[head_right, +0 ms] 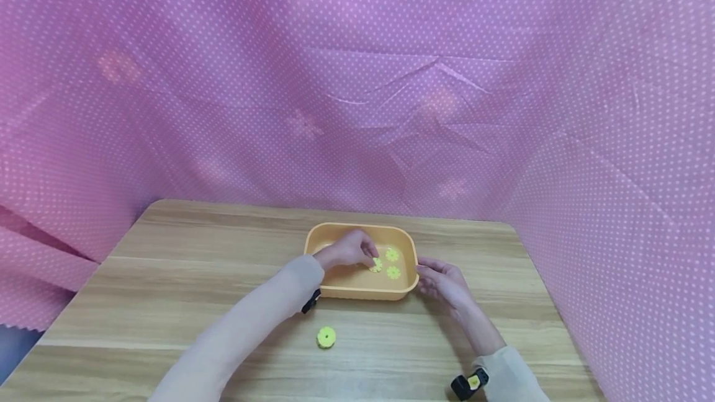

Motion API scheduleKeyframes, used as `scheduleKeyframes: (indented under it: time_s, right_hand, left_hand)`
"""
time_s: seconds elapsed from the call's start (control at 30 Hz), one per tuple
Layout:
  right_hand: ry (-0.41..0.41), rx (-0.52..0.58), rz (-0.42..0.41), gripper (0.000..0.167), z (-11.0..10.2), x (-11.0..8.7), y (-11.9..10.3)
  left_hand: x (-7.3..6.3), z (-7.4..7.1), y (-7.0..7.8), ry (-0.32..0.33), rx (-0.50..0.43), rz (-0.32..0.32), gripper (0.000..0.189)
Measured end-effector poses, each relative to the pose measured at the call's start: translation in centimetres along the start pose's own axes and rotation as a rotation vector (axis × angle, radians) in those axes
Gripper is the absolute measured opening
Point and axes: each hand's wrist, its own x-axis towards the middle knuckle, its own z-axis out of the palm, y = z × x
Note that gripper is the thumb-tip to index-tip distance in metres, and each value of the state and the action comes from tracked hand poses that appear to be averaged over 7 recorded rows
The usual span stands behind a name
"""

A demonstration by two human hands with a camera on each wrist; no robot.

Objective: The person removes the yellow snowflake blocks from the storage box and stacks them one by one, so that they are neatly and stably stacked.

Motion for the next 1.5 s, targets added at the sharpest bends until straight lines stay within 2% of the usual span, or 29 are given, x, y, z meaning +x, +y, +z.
scheduleKeyframes:
  time_s: [0.17, 0.57, 1.03, 1.27, 1.5]
  right_hand:
    - [0.007, 0.003, -0.001, 0.053, 0.1, -0.1, 0.0]
    - [0.014, -0.003, 0.006, 0.055, 0.3, -0.3, -0.3]
    - [-0.004, -0.007, 0.004, 0.055, 0.0, -0.4, -0.1]
    - [0.004, -0.007, 0.003, 0.052, 0.1, -0.6, -0.1]
    - [0.002, -0.003, 0.007, 0.054, 0.3, -0.7, -0.2]
  left_hand:
    - [-0.5, -0.3, -0.3, 0.011, -0.028, -0.011, 0.016]
    - [-2.4, -1.8, 0.3, 0.047, -0.164, -0.068, 0.014]
    - [-4.6, -3.0, 0.2, 0.116, -0.201, -0.067, 0.016]
    - [-6.3, -3.2, 0.2, 0.163, -0.245, -0.04, 0.017]
    - [-8.8, -3.1, 0.7, 0.173, -0.298, -0.015, 0.015]
